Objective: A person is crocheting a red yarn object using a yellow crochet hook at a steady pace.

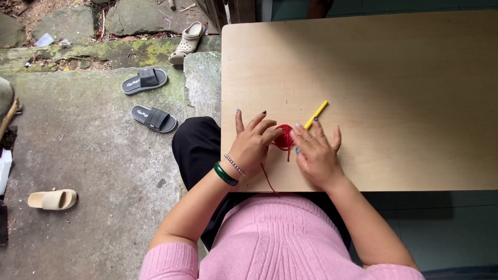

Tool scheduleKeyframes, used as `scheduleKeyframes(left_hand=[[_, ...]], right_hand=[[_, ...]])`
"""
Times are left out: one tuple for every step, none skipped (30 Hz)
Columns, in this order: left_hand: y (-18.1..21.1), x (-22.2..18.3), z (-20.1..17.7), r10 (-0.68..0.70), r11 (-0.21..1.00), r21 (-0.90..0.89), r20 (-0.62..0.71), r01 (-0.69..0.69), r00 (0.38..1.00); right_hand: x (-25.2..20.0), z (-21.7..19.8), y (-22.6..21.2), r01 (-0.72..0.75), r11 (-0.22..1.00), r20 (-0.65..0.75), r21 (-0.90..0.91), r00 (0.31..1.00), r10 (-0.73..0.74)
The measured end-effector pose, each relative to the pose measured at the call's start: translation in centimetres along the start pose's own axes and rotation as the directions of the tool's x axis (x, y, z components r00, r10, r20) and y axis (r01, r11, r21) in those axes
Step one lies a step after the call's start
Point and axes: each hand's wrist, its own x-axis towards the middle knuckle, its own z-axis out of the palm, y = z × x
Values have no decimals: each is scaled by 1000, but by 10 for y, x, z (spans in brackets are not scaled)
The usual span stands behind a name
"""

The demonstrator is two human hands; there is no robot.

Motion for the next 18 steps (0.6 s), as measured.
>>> scheduleKeyframes(left_hand=[[3, 1, -2, 3, 1000, -1, -1, -3, 1000], [7, 3, -4, 30, 999, 19, 13, -30, 999], [10, 3, -7, 54, 998, 40, 29, -55, 998], [10, 3, -7, 56, 998, 40, 30, -57, 998], [9, 3, -8, 26, 1000, 12, 47, -26, 999], [8, 4, -9, -4, 1000, -14, 65, 5, 998], [5, 4, -3, -4, 1000, -14, 67, 5, 998], [2, 5, 3, -130, 986, -92, 103, 139, 986], [-2, 6, 10, -251, 948, -164, 146, 274, 957], [0, 10, 13, -252, 947, -164, 147, 275, 956], [0, 14, 16, -353, 913, -129, 227, 387, 908], [2, 18, 18, -447, 867, -85, 301, 491, 842], [6, 24, 11, -449, 867, -84, 298, 492, 842], [11, 30, 3, -449, 856, -88, 358, 509, 819], [16, 36, -5, -444, 847, -92, 419, 523, 792], [12, 37, 7, -442, 849, -91, 418, 521, 794], [10, 37, 19, -426, 859, -91, 420, 504, 801], [7, 38, 31, -410, 868, -91, 423, 488, 808]], right_hand=[[-3, 0, -5, -2, 1000, -1, -3, 1000, 2], [-6, 1, -11, 8, 1000, 30, -20, 1000, -8], [-9, 2, -17, 20, 999, 62, -35, 998, -18], [-11, 2, -15, 18, 999, 61, -35, 998, -15], [-12, 2, -12, -1, 1000, 69, 26, 998, 0], [-13, 3, -10, -21, 996, 77, 86, 997, 14], [-10, -2, -2, -22, 996, 77, 88, 997, 15], [-6, -6, 5, -64, 992, 54, 111, 997, 58], [-2, -11, 12, -103, 986, 32, 134, 994, 100], [1, -7, 26, -103, 985, 33, 135, 994, 100], [5, -4, 40, -95, 992, 18, 88, 995, 94], [9, -1, 53, -88, 995, 3, 41, 996, 88], [15, -1, 57, -85, 996, 1, 41, 996, 85], [21, -1, 62, -13, 1000, 42, -15, 999, 14], [26, 0, 66, 56, 996, 86, -69, 995, -50], [26, 4, 68, 55, 996, 84, -70, 995, -49], [25, 7, 71, 94, 995, 84, -39, 992, -90], [25, 11, 74, 132, 991, 84, -7, 988, -131]])
